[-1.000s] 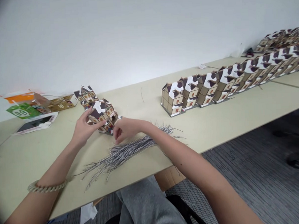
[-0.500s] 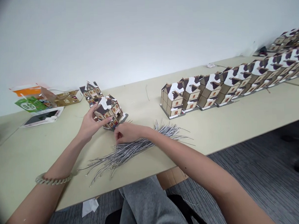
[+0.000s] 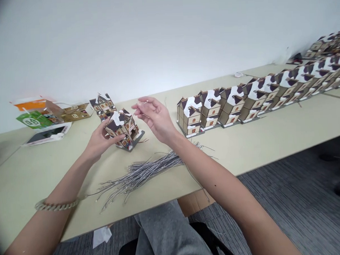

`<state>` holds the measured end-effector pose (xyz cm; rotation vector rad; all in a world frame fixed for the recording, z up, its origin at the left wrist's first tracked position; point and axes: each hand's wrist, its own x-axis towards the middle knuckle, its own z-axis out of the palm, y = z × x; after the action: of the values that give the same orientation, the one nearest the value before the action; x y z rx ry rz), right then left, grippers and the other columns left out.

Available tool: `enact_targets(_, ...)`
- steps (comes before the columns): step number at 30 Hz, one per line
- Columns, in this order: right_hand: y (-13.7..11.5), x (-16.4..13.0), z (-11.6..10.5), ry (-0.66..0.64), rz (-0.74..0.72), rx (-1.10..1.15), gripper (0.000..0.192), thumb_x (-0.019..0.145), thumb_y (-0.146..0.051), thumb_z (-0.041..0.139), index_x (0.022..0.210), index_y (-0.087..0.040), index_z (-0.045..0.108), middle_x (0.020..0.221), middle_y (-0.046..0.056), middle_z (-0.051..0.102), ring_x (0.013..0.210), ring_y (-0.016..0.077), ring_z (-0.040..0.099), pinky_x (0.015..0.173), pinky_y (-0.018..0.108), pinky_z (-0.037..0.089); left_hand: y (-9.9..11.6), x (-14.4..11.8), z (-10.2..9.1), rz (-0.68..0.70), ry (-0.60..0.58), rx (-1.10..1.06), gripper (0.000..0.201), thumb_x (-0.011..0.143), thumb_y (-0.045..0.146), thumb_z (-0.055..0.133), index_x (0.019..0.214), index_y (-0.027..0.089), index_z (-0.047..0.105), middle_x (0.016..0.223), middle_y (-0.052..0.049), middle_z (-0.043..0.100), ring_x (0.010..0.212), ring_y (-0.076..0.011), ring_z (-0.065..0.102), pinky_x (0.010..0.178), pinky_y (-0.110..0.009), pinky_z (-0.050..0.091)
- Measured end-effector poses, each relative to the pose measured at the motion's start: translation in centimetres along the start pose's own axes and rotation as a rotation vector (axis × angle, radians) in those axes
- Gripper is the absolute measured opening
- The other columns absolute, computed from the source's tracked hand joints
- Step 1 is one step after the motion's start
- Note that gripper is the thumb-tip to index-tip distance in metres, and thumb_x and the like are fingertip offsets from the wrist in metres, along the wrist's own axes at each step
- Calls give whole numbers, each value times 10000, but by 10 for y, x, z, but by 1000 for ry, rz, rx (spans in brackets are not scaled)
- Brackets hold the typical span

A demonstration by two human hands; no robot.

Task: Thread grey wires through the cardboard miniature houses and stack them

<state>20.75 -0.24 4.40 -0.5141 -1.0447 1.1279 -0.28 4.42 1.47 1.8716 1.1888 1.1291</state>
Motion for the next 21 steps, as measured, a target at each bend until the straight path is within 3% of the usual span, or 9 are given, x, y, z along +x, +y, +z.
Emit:
enact_targets(3, -1, 2, 0, 83, 20, 45, 162, 783, -326, 651, 869, -236, 549, 905, -37, 655, 813, 56, 623, 780, 185, 534, 3, 2, -10, -7, -31, 12, 852, 571, 352, 810, 1334, 245, 445, 1360, -142, 498, 1202, -301, 519, 957, -471, 473)
enact_targets(6, 3, 2, 0, 67, 42, 84, 173, 764, -338, 675, 842, -234, 560, 913, -21, 665, 850, 82, 637, 803, 222, 559, 9, 2, -17, 48, -10, 33, 829, 620, 382, 780, 1355, 291, 408, 1413, -132, 439, 1247, -300, 473, 958, -469, 468)
enact_targets(10, 10, 1, -2, 25, 43, 73, 156, 777, -337, 667, 849, -236, 572, 933, -15, 668, 896, 81, 639, 842, 222, 554, 21, -4, -15, 359, 135, 183, 757, 649, 416, 764, 1327, 306, 448, 1397, -95, 448, 1256, -282, 453, 1001, -450, 430)
enact_targets(13, 13, 2, -5, 66, 31, 69, 130, 795, -323, 650, 864, -237, 581, 967, -14, 665, 948, 79, 631, 883, 218, 541, 31, -12, -6, 589, 218, 360, 583, 643, 422, 777, 1184, 310, 592, 1242, -53, 571, 1181, -263, 504, 1013, -442, 411)
enact_targets(15, 13, 4, -6, 106, 33, 99, 113, 801, -302, 643, 867, -230, 585, 964, -12, 666, 979, 85, 628, 909, 224, 534, 35, -18, 2, 685, 237, 387, 458, 658, 417, 769, 1085, 300, 656, 1056, -37, 652, 1025, -231, 582, 940, -414, 458)
enact_targets(18, 13, 6, -6, 164, 58, 152, 78, 819, -255, 618, 878, -214, 590, 944, -5, 674, 991, 92, 635, 935, 230, 525, 37, -24, 12, 713, 259, 329, 255, 743, 369, 711, 973, 260, 704, 820, -17, 686, 769, -164, 619, 762, -337, 513)
enact_targets(21, 13, 7, -7, 210, 74, 150, 69, 849, -236, 574, 907, -202, 590, 970, 8, 677, 1012, 98, 634, 943, 235, 524, 38, -28, 17, 638, 322, 221, 128, 787, 320, 669, 856, 229, 726, 763, -19, 697, 706, -141, 618, 674, -297, 519)
